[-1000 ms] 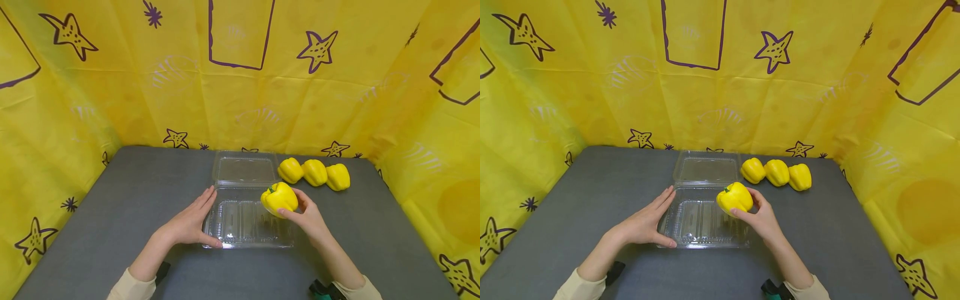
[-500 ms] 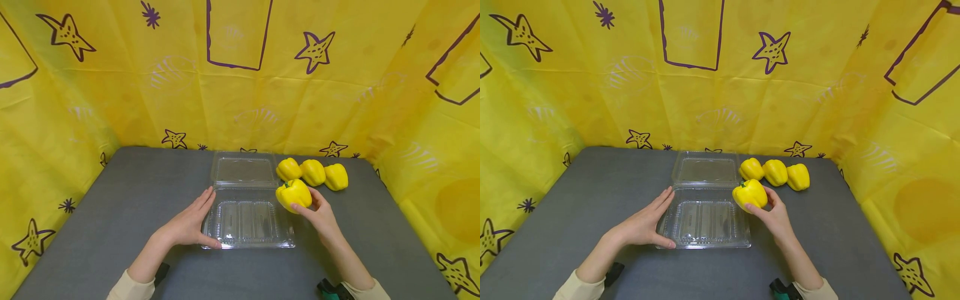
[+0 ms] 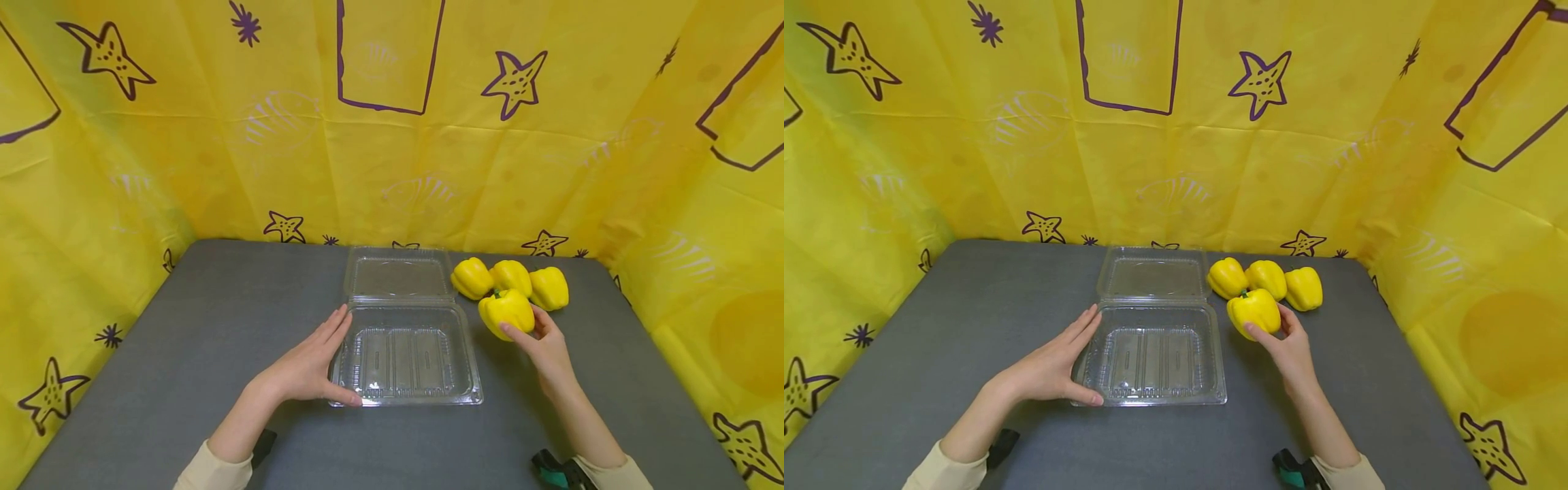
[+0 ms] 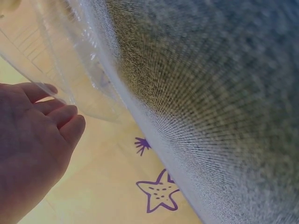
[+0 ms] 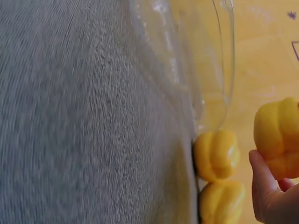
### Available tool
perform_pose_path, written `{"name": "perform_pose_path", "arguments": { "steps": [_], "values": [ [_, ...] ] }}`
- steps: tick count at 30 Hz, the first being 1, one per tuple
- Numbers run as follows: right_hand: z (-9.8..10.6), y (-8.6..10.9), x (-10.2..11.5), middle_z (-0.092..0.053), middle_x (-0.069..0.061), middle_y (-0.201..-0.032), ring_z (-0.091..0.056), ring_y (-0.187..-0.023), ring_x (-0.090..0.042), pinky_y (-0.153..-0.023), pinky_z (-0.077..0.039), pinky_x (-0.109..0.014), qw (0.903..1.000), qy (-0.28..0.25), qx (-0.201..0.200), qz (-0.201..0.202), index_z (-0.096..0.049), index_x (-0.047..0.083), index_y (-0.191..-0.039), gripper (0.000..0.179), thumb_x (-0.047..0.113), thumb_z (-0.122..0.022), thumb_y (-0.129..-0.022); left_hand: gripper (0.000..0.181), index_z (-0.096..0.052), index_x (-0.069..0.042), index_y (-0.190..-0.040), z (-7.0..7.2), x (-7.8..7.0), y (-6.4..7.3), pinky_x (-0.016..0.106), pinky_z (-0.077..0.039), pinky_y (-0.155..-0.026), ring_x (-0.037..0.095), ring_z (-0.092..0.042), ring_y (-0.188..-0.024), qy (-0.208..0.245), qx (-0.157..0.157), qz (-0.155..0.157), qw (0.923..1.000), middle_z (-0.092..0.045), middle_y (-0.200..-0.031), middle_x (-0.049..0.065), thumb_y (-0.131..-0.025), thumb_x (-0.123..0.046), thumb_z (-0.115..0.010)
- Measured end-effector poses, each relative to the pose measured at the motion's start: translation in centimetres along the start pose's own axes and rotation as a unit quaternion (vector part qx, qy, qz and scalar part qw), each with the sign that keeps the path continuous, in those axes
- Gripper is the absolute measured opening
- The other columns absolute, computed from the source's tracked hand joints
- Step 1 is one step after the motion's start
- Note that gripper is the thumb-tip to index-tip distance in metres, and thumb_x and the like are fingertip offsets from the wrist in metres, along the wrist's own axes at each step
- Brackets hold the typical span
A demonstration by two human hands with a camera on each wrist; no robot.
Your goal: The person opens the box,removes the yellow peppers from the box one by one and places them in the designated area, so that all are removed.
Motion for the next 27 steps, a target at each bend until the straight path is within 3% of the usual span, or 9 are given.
{"name": "perform_pose_path", "arguments": {
  "steps": [7, 16, 27],
  "values": [
    [1.8, -0.5, -0.4, -0.056, 0.010, -0.107, -0.056, -0.091, -0.005, -0.078, -0.052, -0.020, 0.9994, -0.026, -0.023, -0.003, -0.035, 0.001, -0.144, 0.069, 0.021, -0.072, -0.090, 0.140, -0.008, -0.005, -0.157, 0.1, -0.1, 0.0, 0.052, -0.019, -0.114, 0.028, -0.002, -0.148, 0.002, -0.001, -0.004, 1.0000, 0.003, -0.163, 0.009, -0.057, -0.082, -0.069],
    [5.0, -1.4, -1.0, -0.055, 0.006, -0.107, -0.058, -0.089, -0.005, -0.078, -0.053, -0.018, 0.9951, -0.078, -0.061, -0.004, -0.041, 0.007, -0.135, 0.061, 0.021, -0.075, -0.087, 0.140, -0.008, -0.004, -0.156, 0.1, -0.1, 0.0, 0.052, -0.018, -0.115, 0.028, -0.002, -0.148, 0.002, -0.003, -0.007, 1.0000, 0.003, -0.163, 0.010, -0.057, -0.082, -0.069],
    [8.7, -2.4, -2.5, -0.053, 0.005, -0.106, -0.059, -0.083, -0.002, -0.072, -0.053, -0.015, 0.9816, -0.137, -0.129, -0.033, -0.049, 0.019, -0.120, 0.045, 0.019, -0.077, -0.085, 0.140, -0.009, -0.004, -0.156, 0.2, -0.1, 0.1, 0.051, -0.018, -0.115, 0.029, -0.003, -0.148, -0.003, -0.007, -0.010, 0.9999, 0.002, -0.163, 0.010, -0.057, -0.083, -0.068]
  ]
}}
Point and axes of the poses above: each hand's wrist, its own y-axis away from the middle knuckle, its own z-axis out of the back of the hand, x = y × z, the point moved 8 cm from there along -y, towards the middle knuckle
